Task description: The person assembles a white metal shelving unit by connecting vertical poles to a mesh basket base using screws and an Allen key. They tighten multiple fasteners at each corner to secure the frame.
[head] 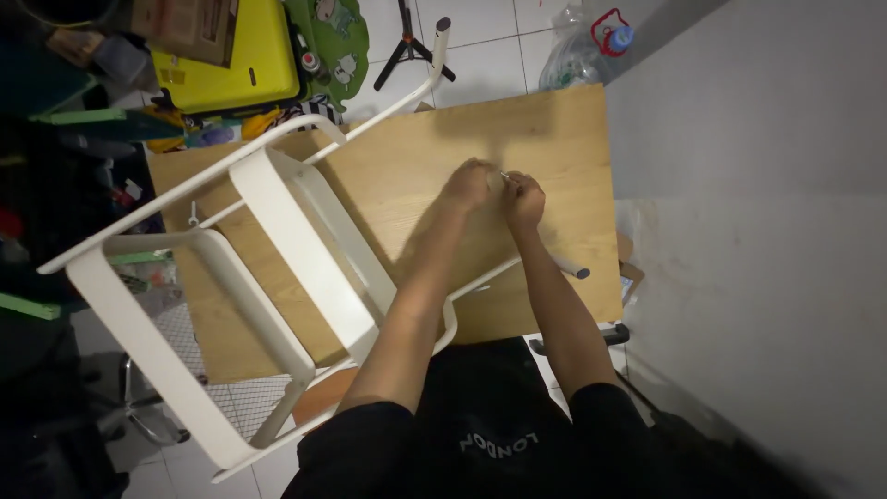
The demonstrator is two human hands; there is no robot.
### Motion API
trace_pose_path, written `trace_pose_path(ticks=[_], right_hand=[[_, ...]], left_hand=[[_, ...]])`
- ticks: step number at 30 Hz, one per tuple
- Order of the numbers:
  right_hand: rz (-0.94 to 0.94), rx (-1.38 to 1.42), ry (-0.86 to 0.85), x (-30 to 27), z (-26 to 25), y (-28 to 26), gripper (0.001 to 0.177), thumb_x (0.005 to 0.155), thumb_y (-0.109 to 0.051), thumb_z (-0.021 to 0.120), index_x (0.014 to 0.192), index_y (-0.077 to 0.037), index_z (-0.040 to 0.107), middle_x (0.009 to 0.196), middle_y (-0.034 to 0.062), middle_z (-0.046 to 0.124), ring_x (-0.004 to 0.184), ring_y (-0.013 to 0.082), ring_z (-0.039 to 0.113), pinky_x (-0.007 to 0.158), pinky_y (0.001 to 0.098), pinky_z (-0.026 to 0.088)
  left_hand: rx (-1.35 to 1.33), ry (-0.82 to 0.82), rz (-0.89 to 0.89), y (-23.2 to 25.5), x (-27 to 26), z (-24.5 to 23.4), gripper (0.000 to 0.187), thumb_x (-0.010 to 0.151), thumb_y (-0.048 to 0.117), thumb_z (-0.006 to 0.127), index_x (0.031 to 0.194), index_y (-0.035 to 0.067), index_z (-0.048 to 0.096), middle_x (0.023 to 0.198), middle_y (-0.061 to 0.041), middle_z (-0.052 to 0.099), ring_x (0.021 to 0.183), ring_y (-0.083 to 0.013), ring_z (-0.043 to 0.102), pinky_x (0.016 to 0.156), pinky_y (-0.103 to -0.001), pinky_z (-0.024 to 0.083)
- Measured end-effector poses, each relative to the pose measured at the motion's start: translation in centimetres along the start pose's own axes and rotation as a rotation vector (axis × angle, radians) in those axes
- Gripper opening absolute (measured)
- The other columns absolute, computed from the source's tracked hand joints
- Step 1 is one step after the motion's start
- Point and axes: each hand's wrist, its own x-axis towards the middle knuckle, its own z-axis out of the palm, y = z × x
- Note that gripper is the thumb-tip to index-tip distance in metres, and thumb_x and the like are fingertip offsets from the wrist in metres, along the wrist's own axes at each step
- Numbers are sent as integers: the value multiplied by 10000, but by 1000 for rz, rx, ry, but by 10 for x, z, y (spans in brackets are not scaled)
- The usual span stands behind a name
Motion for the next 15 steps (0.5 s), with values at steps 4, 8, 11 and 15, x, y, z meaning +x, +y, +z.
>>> trace_pose_path(ticks=[4, 8, 11, 15], right_hand=[[-88, -129, 16, 4, 12, 23, 141, 938, -151, 662, 974, -83, 780, 921, 173, 722, 799, 343, 706, 716, 434, 558], [-33, -200, -35, 1, 15, 27, 177, 947, -144, 623, 1018, -99, 779, 909, 188, 694, 806, 371, 684, 710, 471, 536], [-11, -244, -49, 3, 14, 23, 191, 947, -141, 619, 1036, -82, 777, 900, 205, 686, 815, 388, 673, 720, 484, 526], [-190, -207, 92, 3, 19, 25, 237, 971, -183, 649, 1100, 3, 720, 955, 221, 685, 833, 380, 667, 742, 469, 540]], left_hand=[[-21, -97, -55, 13, -4, 13, 397, 863, 87, 600, 1254, 61, 665, 1316, -173, 581, 1271, -336, 530, 1065, -410, 450], [-1, -27, -51, 31, -14, 10, 306, 925, 148, 612, 1213, 76, 683, 1265, -136, 581, 1254, -321, 550, 1037, -417, 477], [18, 4, -35, 34, -13, 4, 355, 883, 165, 656, 1225, 69, 678, 1266, -141, 588, 1253, -322, 554, 1042, -413, 480], [32, -50, -61, 29, -10, -9, 483, 815, 167, 707, 1282, 57, 655, 1344, -183, 555, 1277, -344, 522, 1062, -418, 449]])
